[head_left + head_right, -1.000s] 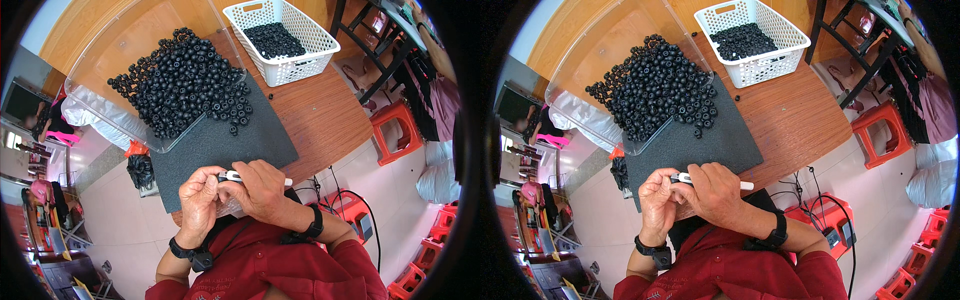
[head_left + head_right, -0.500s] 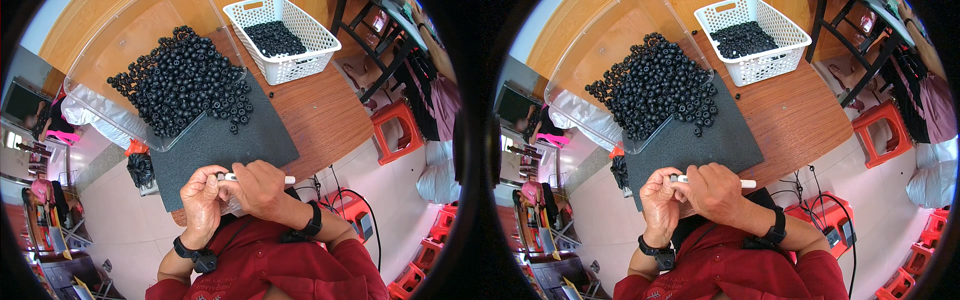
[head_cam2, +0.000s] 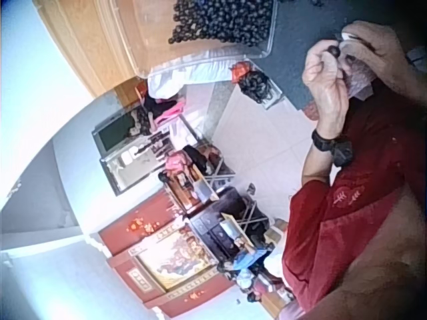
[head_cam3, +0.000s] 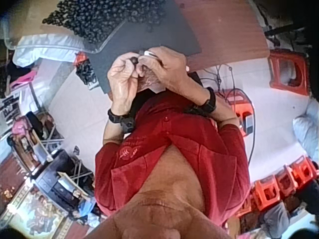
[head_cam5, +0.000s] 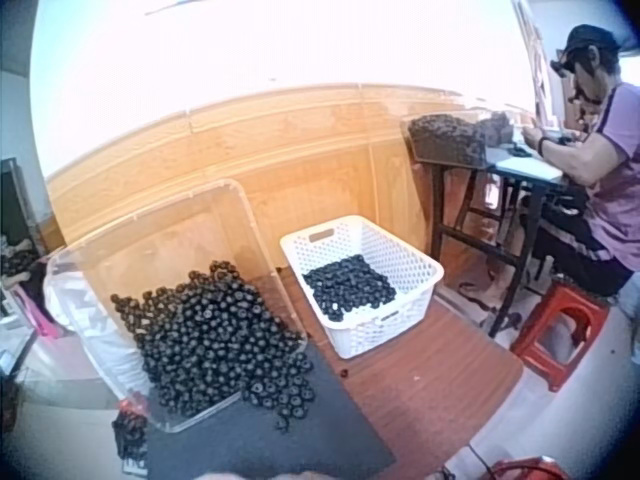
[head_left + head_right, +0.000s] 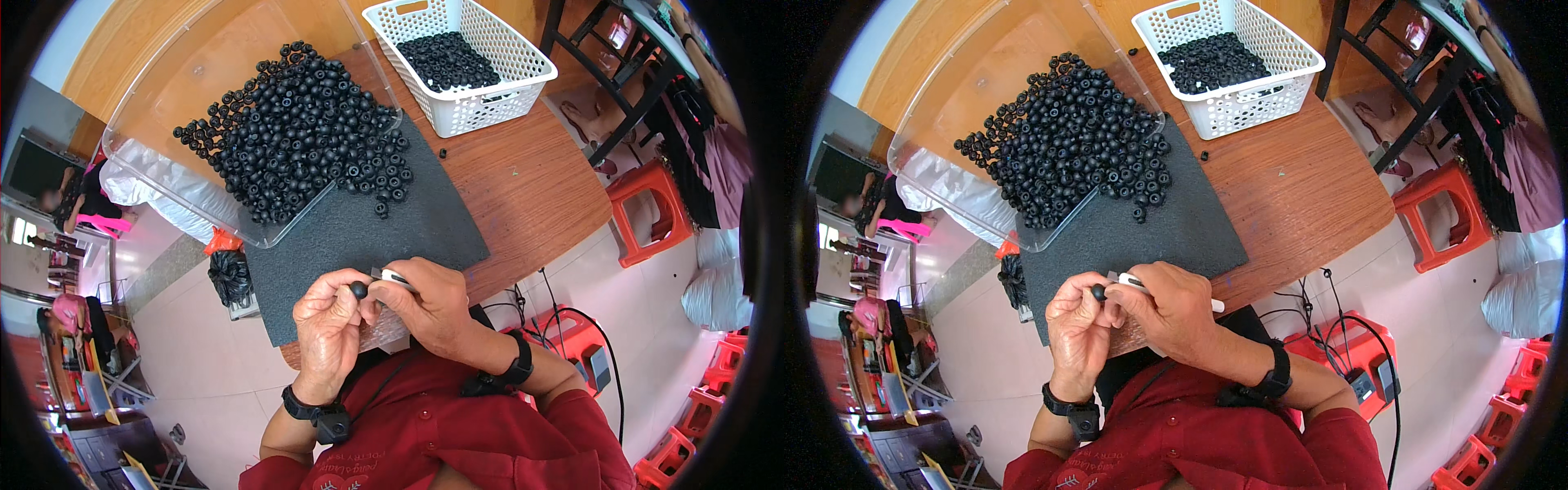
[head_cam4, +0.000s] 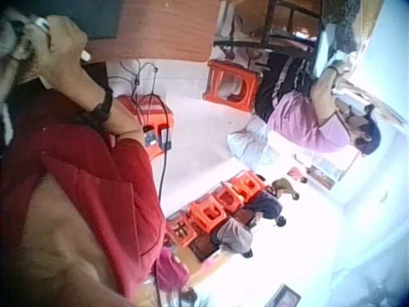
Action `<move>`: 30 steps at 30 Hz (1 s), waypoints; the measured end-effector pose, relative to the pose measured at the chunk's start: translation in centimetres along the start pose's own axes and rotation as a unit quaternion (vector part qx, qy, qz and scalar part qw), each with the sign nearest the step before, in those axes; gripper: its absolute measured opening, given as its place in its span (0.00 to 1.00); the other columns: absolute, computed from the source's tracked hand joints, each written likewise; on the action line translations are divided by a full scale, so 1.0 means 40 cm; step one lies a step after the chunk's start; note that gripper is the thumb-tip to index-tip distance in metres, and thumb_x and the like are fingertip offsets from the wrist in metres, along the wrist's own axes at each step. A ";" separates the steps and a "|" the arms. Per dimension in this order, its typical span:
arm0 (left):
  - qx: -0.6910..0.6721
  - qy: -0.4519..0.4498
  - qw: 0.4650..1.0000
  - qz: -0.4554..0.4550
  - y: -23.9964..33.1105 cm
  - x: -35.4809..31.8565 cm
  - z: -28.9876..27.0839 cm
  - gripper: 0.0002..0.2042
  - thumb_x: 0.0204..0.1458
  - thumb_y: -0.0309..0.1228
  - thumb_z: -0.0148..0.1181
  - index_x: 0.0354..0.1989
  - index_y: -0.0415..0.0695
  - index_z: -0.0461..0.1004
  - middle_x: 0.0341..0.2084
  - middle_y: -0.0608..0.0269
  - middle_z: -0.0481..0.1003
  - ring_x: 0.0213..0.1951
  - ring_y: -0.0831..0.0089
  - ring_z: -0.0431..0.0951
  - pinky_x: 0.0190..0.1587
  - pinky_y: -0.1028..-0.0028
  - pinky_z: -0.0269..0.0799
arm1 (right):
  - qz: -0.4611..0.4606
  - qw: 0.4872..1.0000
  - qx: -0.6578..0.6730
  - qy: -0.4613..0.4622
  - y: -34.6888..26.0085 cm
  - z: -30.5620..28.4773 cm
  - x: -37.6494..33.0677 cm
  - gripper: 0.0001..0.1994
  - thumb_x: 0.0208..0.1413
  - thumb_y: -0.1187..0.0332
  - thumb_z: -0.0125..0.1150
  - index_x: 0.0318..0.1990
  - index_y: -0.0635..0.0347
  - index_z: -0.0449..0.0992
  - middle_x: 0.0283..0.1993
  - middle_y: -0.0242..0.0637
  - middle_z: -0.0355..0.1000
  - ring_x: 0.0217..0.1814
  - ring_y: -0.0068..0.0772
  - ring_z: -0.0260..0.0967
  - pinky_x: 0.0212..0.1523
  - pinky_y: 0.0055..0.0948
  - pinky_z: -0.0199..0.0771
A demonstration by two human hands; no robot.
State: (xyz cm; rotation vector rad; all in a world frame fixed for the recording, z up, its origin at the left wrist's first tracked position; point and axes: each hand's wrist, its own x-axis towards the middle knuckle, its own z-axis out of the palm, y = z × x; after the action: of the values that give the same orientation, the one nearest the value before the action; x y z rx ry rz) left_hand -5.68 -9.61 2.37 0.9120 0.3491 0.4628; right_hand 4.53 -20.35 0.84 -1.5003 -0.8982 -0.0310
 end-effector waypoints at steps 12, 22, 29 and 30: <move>0.092 0.020 0.995 0.039 -0.004 -0.004 0.012 0.12 0.58 0.30 0.56 0.43 0.31 0.74 0.32 0.56 0.76 0.28 0.75 0.74 0.32 0.78 0.72 | 0.132 0.986 0.090 -0.054 -0.021 -0.007 0.002 0.09 0.53 0.68 0.64 0.27 0.63 0.73 0.23 0.37 0.71 0.22 0.27 0.69 0.23 0.28 0.67; 0.032 0.017 0.999 -0.024 -0.011 0.003 0.025 0.13 0.60 0.33 0.53 0.41 0.33 0.72 0.30 0.59 0.74 0.27 0.74 0.74 0.30 0.76 0.71 | 0.146 0.985 0.059 -0.070 -0.012 -0.005 -0.011 0.08 0.56 0.68 0.61 0.35 0.66 0.75 0.26 0.35 0.72 0.27 0.20 0.67 0.27 0.23 0.66; -0.071 0.024 0.987 -0.141 0.023 0.069 0.014 0.08 0.57 0.29 0.52 0.34 0.35 0.72 0.29 0.55 0.75 0.26 0.66 0.75 0.28 0.71 0.70 | 0.085 0.994 0.064 -0.003 -0.002 -0.020 -0.006 0.11 0.55 0.64 0.63 0.30 0.64 0.74 0.24 0.42 0.70 0.23 0.39 0.70 0.24 0.31 0.68; -0.060 0.033 0.987 -0.146 0.029 0.088 0.008 0.07 0.52 0.27 0.52 0.33 0.36 0.72 0.29 0.54 0.75 0.26 0.64 0.75 0.27 0.70 0.69 | 0.084 0.994 0.064 -0.002 -0.001 -0.028 -0.006 0.11 0.55 0.64 0.63 0.30 0.64 0.74 0.24 0.42 0.70 0.23 0.39 0.70 0.24 0.31 0.68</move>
State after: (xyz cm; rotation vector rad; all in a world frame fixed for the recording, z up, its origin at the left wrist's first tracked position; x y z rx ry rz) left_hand -2.82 -7.36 3.17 0.7151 0.5018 0.2417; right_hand 4.88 -21.43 0.95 -1.4520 -0.7595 0.1500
